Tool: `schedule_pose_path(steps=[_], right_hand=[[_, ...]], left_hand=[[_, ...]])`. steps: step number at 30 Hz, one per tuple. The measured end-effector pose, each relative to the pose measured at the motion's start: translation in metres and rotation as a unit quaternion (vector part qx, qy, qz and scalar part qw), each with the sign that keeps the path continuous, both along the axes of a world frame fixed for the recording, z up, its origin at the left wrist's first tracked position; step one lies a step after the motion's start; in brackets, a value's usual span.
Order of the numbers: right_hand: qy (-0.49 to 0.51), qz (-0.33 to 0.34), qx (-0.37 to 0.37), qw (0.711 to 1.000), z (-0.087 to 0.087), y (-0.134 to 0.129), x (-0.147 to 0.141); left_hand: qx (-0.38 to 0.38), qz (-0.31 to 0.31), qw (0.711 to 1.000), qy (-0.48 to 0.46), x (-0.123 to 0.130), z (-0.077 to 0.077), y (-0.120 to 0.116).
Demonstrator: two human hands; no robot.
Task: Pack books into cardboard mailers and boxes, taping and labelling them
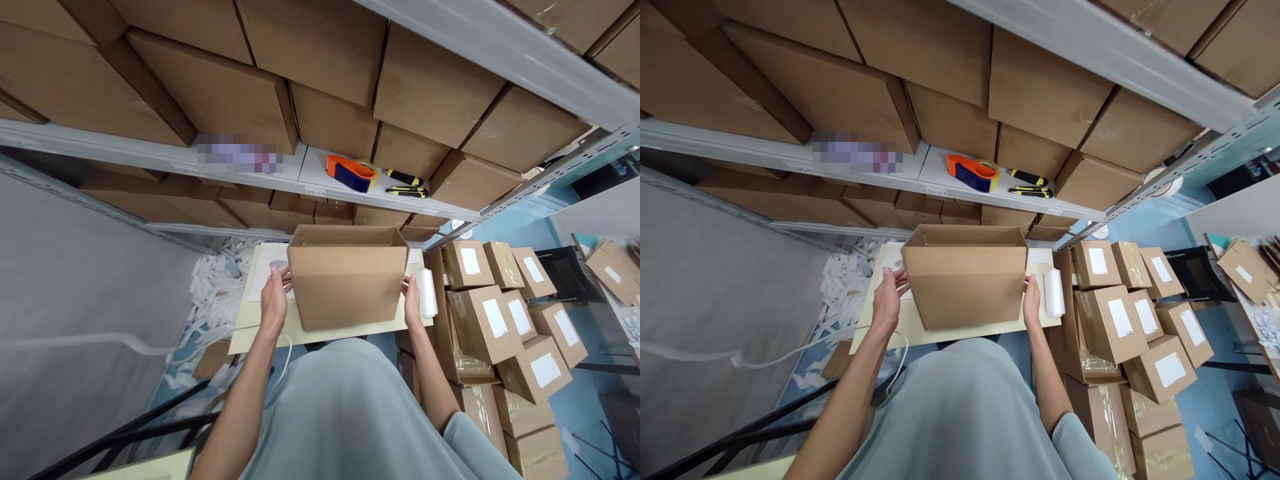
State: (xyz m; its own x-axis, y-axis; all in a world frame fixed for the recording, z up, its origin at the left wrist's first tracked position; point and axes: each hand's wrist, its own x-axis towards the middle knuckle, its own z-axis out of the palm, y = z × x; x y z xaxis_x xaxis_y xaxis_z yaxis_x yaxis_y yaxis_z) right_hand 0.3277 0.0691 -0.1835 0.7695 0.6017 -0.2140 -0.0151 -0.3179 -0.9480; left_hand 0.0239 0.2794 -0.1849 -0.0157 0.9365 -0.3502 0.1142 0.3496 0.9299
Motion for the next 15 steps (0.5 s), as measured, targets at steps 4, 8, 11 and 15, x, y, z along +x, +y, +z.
schedule_pose_path(steps=[4, 8, 11, 15], right_hand=[[0.043, -0.062, -0.013, 0.997, -0.002, -0.01, -0.011], [0.053, -0.033, -0.045, 0.997, 0.002, -0.01, -0.01], [-0.054, -0.054, -0.053, 0.996, 0.029, -0.011, -0.004], [-0.255, 0.005, 0.024, 0.967, 0.083, 0.003, -0.009]], left_hand=[[-0.035, 0.076, 0.996, -0.044, -0.004, -0.004, -0.03], [-0.061, 0.057, 0.996, -0.034, -0.008, -0.005, -0.044], [0.058, 0.048, 0.996, 0.037, -0.008, 0.018, -0.045], [0.295, -0.045, 0.945, 0.138, 0.013, 0.07, -0.038]])
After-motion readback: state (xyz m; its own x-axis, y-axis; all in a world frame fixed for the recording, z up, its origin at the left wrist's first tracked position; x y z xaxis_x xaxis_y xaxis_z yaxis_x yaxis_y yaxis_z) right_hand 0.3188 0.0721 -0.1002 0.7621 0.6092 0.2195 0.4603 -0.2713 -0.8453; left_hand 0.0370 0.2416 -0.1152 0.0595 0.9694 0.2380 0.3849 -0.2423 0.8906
